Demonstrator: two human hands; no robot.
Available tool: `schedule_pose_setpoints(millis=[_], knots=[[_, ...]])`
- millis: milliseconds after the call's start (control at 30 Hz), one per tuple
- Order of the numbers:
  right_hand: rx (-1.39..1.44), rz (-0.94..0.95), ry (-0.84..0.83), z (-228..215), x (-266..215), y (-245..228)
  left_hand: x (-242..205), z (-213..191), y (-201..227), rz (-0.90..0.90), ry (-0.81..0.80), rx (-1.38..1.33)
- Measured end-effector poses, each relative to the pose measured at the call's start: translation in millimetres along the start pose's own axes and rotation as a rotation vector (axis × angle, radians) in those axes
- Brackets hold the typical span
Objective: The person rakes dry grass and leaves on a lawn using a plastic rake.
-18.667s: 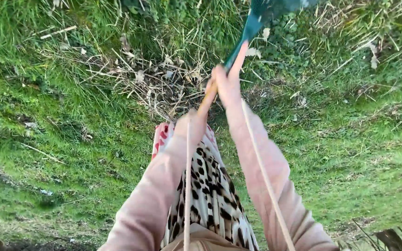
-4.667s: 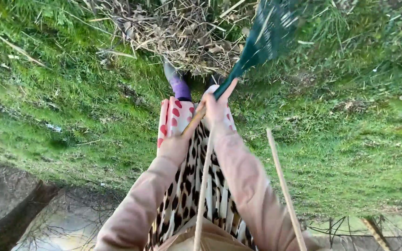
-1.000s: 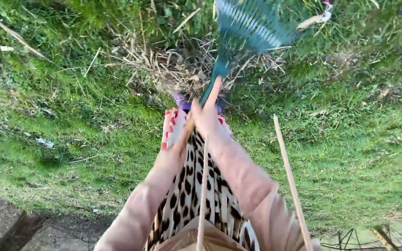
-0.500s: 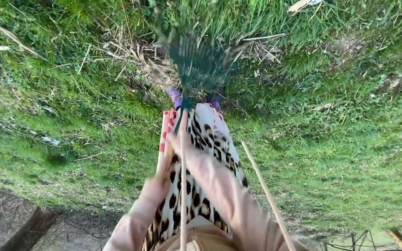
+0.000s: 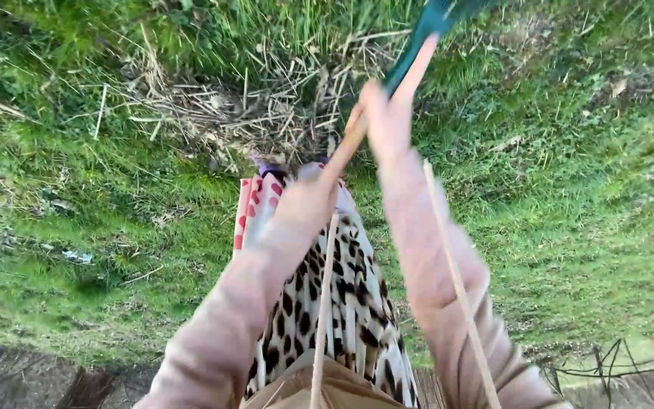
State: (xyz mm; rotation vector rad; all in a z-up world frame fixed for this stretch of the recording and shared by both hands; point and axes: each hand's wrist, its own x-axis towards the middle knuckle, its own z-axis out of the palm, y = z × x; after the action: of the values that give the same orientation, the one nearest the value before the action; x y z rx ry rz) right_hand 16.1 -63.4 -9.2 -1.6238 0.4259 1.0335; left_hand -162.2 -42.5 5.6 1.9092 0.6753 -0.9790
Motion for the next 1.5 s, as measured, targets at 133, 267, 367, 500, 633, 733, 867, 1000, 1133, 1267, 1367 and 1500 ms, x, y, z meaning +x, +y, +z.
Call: schedule_pose_setpoints(millis=[133,267,367,500,633,733,867,1000,1133,1267,1367,1500], knots=[[-0.010,-0.174,-0.012,-47,109,-11,81,-48,43,0.128,0.185,0.093],[0.001,-0.185,-0.185,-80,192,35,91,-62,69,0.142,0.236,0.153],[0.140,-0.042,0.027,-14,64,15,54,-1,30,0.048,0.208,0.136],[0.081,0.196,0.048,12,-36,66,-46,29,-7,-0.069,0.100,0.280],[-0.097,0.231,-0.098,18,-106,181,-137,30,-29,-0.283,-0.094,-0.037],[-0.023,0.408,-0.123,14,-156,227,-194,85,-56,-0.411,-0.211,-0.108],[0.186,0.388,-0.037,-9,-164,211,-204,92,-28,-0.319,-0.187,-0.132],[-0.071,0.387,0.158,-10,-99,118,-125,68,-2,-0.240,-0.195,-0.106],[-0.086,0.110,0.144,-12,-44,47,-33,64,13,-0.028,0.067,0.168],[-0.148,-0.026,0.163,-23,-13,22,5,51,38,0.050,0.020,0.218],[-0.003,-0.080,0.063,-51,23,58,28,87,33,0.055,0.267,0.142],[0.063,-0.080,0.019,-59,35,77,35,98,22,0.090,0.351,0.189]])
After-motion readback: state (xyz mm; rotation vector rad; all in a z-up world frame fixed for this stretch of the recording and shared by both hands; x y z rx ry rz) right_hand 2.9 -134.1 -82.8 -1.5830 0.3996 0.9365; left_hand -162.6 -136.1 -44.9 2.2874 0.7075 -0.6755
